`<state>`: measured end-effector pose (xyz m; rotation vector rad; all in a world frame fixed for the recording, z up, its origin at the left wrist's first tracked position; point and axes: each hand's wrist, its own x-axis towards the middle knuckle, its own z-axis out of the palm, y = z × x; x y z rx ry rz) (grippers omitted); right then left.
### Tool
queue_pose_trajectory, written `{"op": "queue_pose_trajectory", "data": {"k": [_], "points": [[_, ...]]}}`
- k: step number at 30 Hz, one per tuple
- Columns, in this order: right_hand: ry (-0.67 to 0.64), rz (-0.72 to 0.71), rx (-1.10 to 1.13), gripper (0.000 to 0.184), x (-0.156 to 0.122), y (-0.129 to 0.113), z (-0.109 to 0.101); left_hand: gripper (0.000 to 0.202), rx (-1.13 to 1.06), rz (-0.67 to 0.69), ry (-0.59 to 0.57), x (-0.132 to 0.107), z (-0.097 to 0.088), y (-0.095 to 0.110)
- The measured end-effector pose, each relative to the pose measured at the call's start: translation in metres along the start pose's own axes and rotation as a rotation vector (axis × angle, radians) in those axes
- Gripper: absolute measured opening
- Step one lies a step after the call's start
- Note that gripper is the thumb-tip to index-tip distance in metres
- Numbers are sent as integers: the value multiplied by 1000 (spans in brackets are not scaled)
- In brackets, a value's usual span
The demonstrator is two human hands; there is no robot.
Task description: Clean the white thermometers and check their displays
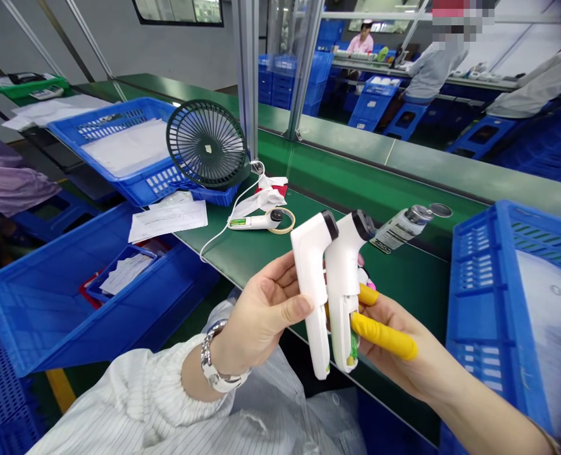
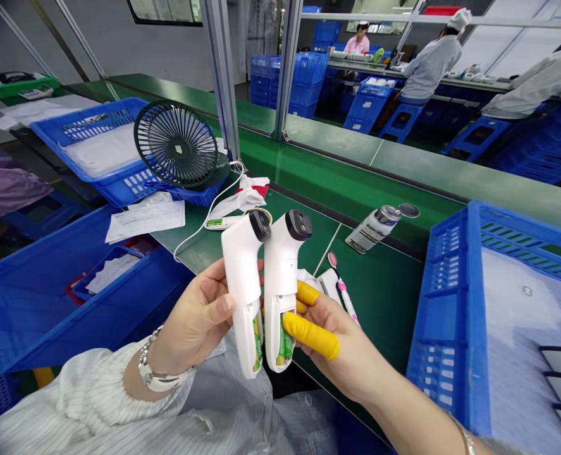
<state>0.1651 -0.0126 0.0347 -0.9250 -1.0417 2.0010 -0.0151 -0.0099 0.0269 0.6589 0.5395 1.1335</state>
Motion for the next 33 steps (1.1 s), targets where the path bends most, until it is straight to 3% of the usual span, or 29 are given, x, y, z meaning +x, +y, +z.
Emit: {"op": "queue_pose_trajectory", "data": {"k": [14, 28, 33], "points": [[-24, 33, 72, 34, -2, 2, -1, 45, 3, 44, 24, 1, -4, 2], [-36, 74, 62, 25, -2, 1, 0, 52, -5, 73, 2, 2, -7, 0], [-68, 61, 58, 33, 0, -2, 2, 48, 11, 78, -5, 1, -6, 2]]}}
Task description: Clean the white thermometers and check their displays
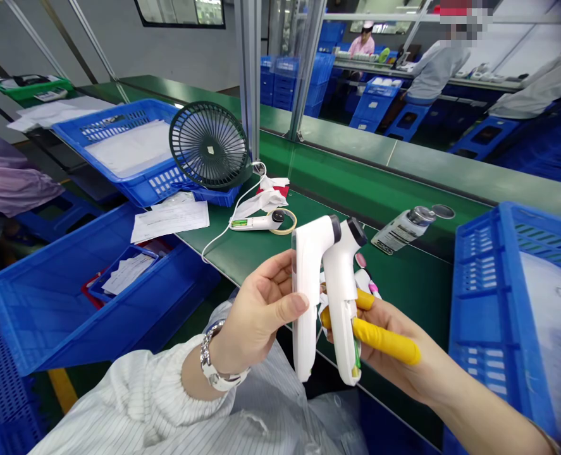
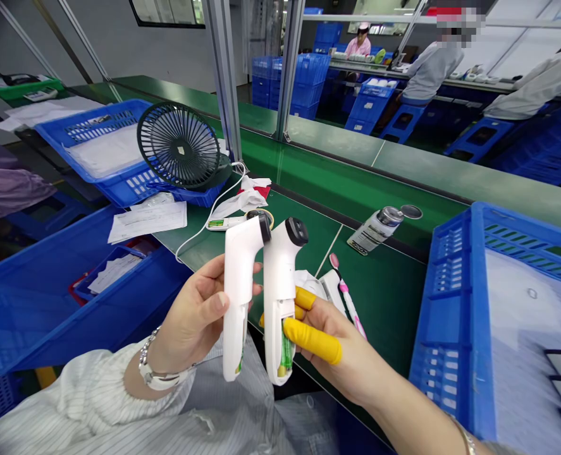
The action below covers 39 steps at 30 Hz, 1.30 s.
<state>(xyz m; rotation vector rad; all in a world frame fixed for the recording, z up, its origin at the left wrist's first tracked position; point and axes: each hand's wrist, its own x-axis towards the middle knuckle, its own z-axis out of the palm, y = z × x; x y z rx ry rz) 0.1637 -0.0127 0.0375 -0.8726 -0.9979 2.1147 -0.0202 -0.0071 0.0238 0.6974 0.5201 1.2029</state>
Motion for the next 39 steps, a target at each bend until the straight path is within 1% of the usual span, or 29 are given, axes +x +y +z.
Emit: {"op": "queue_pose_trajectory", "data": {"k": [3, 6, 8, 12, 15, 17, 19, 23, 25, 27, 30, 32, 35, 37, 39], "points": [[-9, -6, -5, 37, 1, 0, 0, 36, -10, -6, 23, 0, 1, 2], [-4, 13, 9, 36, 1, 2, -2, 24, -13, -9, 94, 1, 2, 2], [-2, 35, 31, 31, 0, 3, -3, 29, -12, -25, 120, 2, 2, 1], [-14, 68, 88, 29, -1, 3, -3, 50, -59, -107, 146, 4, 3, 1], [-7, 84, 115, 29, -1, 3, -3, 57, -137, -181, 177, 6, 3, 3], [1, 80, 122, 30, -1, 3, -4, 57, -231, -235, 155, 8, 4, 5], [13, 69, 122, 32, -2, 3, -4, 55, -337, -256, 140, 10, 4, 7], [29, 47, 122, 37, -2, 3, -2, 45, -467, -186, 151, 11, 5, 6], [36, 31, 118, 39, -2, 3, -1, 37, -483, -153, 113, 10, 5, 3], [35, 24, 111, 38, -1, 4, -1, 35, -486, -141, 67, 8, 6, 1], [19, 26, 100, 37, -1, 4, -1, 38, -493, -150, -2, 5, 9, -1], [11, 21, 85, 37, -1, 4, -1, 40, -497, -145, -69, 4, 11, -1], [44, -13, 8, 38, -3, 5, 1, 44, -485, -117, -159, 4, 13, -4], [92, -52, -78, 40, -4, 8, 2, 46, -460, -122, -148, 4, 12, -8], [116, -85, -147, 41, -5, 11, 4, 44, -460, -164, -102, 4, 10, -12]]}}
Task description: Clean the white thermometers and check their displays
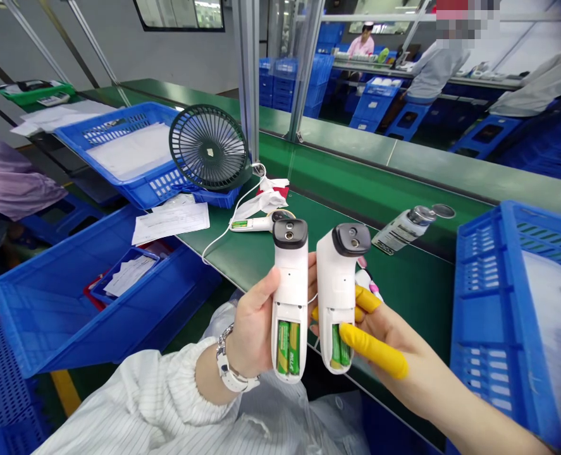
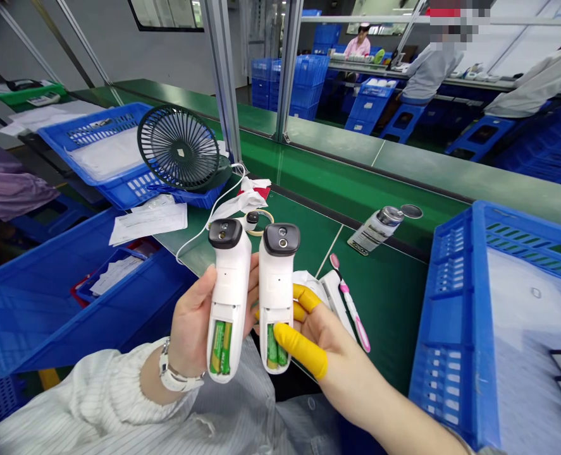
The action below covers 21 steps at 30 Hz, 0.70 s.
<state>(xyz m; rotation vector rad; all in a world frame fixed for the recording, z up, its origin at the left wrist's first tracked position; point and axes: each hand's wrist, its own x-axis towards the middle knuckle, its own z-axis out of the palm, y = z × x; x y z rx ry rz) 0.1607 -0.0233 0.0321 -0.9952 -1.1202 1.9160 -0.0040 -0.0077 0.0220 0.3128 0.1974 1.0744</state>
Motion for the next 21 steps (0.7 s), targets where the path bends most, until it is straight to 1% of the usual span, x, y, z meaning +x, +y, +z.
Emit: {"op": "queue_pose_trajectory", "data": {"k": [2, 4, 7, 11, 16, 21], "points": [[-4, -5, -26, 43, -1, 2, 1, 41, -50, -68, 47, 1, -3, -3], [-17, 11, -24, 46, -1, 2, 1, 41, -109, -140, 75, 2, -5, -5], [-25, 59, -3, 51, 0, 1, 0, 48, -150, -199, 128, 4, -5, -6], [-29, 123, 42, 51, 1, 0, -3, 57, -174, -278, 176, 7, -6, -7], [-44, 135, 58, 50, 2, 0, -3, 55, -179, -280, 217, 7, -9, -6], [-42, 120, 48, 50, 2, 0, -3, 52, -160, -255, 161, 5, -10, -6]]}}
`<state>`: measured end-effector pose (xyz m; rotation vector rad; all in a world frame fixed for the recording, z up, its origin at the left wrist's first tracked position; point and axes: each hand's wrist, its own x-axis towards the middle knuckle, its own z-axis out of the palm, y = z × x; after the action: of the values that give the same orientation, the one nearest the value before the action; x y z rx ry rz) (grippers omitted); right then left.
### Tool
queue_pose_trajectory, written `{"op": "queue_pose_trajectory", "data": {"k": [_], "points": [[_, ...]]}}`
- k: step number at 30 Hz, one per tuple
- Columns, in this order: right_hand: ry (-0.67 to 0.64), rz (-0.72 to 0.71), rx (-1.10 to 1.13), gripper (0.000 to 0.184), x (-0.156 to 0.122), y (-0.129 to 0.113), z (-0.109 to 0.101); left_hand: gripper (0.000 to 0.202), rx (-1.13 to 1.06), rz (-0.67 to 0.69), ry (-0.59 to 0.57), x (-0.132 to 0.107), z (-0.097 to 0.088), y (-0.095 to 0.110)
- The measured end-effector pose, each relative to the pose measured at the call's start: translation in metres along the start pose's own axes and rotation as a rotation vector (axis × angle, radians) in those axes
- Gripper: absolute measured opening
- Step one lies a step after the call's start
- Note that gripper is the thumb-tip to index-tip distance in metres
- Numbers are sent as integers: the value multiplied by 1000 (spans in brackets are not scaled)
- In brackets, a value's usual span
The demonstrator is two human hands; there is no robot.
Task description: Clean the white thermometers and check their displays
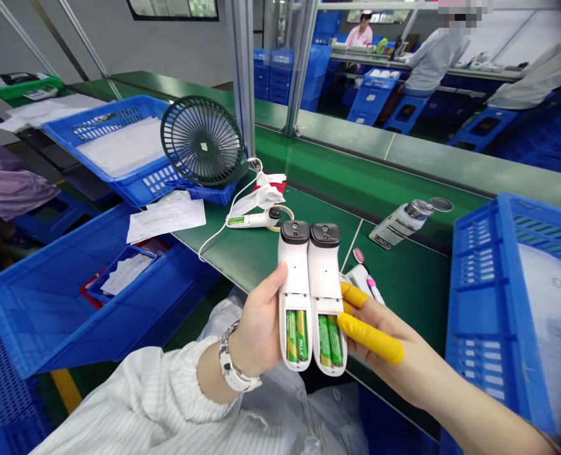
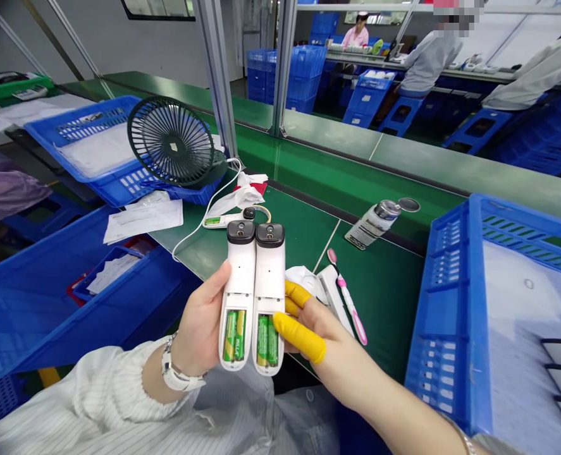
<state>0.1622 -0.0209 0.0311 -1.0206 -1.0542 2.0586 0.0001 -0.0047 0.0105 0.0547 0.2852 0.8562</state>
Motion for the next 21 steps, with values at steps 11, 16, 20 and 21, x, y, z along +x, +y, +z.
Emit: {"op": "queue_pose_trajectory", "data": {"k": [11, 16, 20, 21], "points": [[-55, -103, -76, 46, -4, 0, 2, 41, 249, 235, -86, -7, 8, -4], [-28, -113, -134, 48, -4, 0, 8, 39, 321, 301, -117, -9, 3, -8], [-26, -122, -148, 49, -7, 5, 9, 35, 380, 387, -144, -10, -1, -10], [-30, -126, -152, 50, -7, 6, 9, 35, 396, 396, -143, -10, -2, -10]]}}
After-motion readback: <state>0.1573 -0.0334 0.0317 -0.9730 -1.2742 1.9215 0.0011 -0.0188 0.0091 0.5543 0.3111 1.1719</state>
